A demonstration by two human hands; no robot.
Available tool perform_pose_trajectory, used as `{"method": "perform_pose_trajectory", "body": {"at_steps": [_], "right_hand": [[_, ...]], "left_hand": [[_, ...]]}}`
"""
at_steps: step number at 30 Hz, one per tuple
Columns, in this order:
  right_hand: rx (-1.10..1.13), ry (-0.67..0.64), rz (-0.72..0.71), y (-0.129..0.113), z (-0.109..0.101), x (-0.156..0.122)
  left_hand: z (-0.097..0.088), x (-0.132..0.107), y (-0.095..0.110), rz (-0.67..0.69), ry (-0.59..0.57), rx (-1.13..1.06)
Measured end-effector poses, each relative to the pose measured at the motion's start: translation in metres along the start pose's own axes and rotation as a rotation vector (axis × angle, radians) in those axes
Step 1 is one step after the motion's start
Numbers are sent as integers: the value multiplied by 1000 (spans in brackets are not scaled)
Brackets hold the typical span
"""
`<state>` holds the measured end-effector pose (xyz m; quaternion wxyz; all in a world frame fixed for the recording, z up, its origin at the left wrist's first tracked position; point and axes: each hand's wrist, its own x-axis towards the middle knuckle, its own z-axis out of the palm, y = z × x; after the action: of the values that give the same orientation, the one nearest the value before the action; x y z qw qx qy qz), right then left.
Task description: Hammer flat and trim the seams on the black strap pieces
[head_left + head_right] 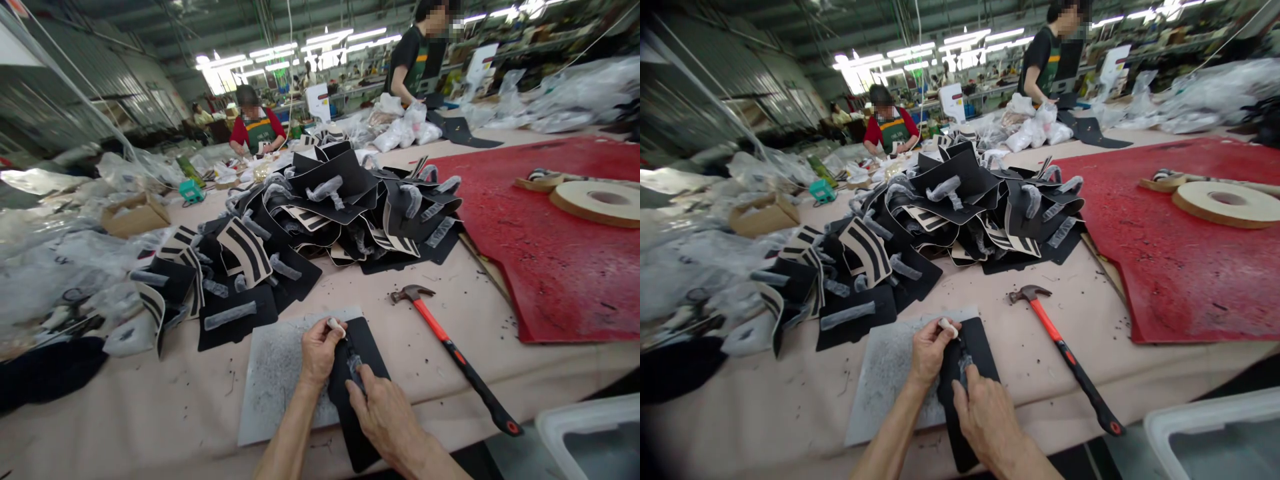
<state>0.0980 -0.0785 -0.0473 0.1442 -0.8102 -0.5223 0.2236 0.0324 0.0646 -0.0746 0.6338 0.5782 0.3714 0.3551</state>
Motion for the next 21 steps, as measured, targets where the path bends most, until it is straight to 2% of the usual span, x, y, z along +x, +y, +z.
{"method": "perform_pose_trajectory", "body": {"at_steps": [9, 13, 16, 18, 21], "right_hand": [[8, -3, -14, 3, 1, 2], [44, -23, 6, 2, 1, 1], [113, -31, -2, 3, -1, -3], [182, 0, -63, 10, -8, -6], [186, 165, -109, 40, -26, -4]], "left_hand": [[1, 0, 1, 22, 15, 37], [3, -2, 0, 69, 18, 136], [3, -5, -3, 152, 34, 281], [4, -8, -5, 249, 40, 383], [6, -12, -7, 395, 29, 481]]}}
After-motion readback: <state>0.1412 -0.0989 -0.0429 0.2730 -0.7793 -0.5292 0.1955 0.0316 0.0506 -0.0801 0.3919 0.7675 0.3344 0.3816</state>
